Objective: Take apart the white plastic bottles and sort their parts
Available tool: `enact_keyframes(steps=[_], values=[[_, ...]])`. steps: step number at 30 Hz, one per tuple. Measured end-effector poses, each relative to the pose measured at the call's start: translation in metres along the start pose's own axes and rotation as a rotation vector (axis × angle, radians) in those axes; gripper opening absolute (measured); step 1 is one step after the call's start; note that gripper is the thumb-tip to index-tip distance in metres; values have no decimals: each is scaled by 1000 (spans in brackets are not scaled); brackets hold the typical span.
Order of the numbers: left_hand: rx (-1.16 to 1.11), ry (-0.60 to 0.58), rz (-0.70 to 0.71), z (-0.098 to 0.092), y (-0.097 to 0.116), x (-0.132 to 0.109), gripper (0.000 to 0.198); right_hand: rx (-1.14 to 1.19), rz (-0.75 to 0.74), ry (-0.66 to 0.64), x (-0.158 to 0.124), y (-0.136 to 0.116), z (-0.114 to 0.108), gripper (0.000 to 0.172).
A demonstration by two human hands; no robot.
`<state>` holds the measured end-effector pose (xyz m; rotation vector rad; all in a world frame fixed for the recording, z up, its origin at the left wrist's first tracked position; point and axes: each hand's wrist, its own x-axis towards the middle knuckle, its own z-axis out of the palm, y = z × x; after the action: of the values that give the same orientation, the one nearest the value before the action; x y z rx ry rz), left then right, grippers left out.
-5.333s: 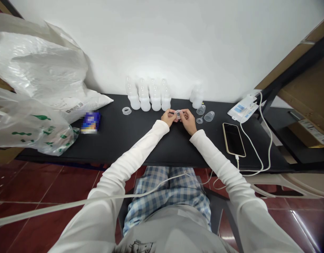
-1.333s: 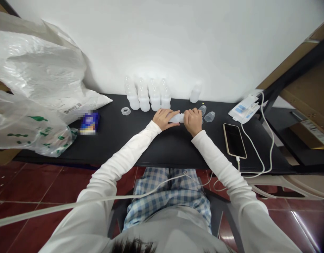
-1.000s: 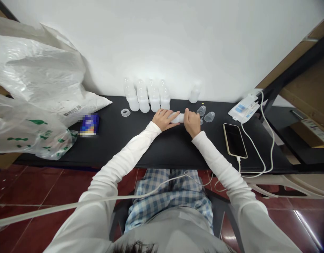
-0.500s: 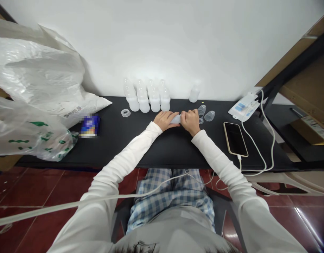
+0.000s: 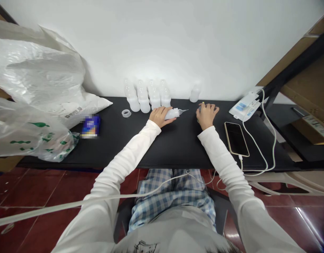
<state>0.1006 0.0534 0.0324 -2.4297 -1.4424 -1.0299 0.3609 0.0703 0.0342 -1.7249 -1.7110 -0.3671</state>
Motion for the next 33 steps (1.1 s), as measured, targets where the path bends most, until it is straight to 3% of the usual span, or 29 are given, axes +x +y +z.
enact_keyframes(steps=[3, 6, 9, 13, 20, 22, 25, 29, 33], values=[[-4, 28, -26, 1, 0, 0, 64, 104, 24, 74, 2, -11, -8, 36], [-16, 41, -82, 0, 1, 0, 60, 427, 45, 139, 2, -29, -19, 39], [-51, 14, -127, -3, 4, -1, 56, 740, 3, 80, -5, -44, -19, 37], [-193, -42, -125, -10, 8, -2, 51, 892, -97, -50, -17, -55, -8, 38], [-686, -394, -180, -16, 9, 5, 63, 781, -205, -91, -25, -56, -8, 27], [-734, -438, -216, -18, 12, 6, 65, 729, -230, -74, -27, -60, -13, 25], [-625, -399, -193, -19, 18, 5, 60, 630, -135, -44, -32, -70, -18, 23], [-290, -226, -101, -16, 27, 2, 58, 542, 107, -91, -32, -80, -20, 23], [-197, -182, -99, -15, 29, 1, 59, 537, 128, -200, -26, -76, -20, 35]])
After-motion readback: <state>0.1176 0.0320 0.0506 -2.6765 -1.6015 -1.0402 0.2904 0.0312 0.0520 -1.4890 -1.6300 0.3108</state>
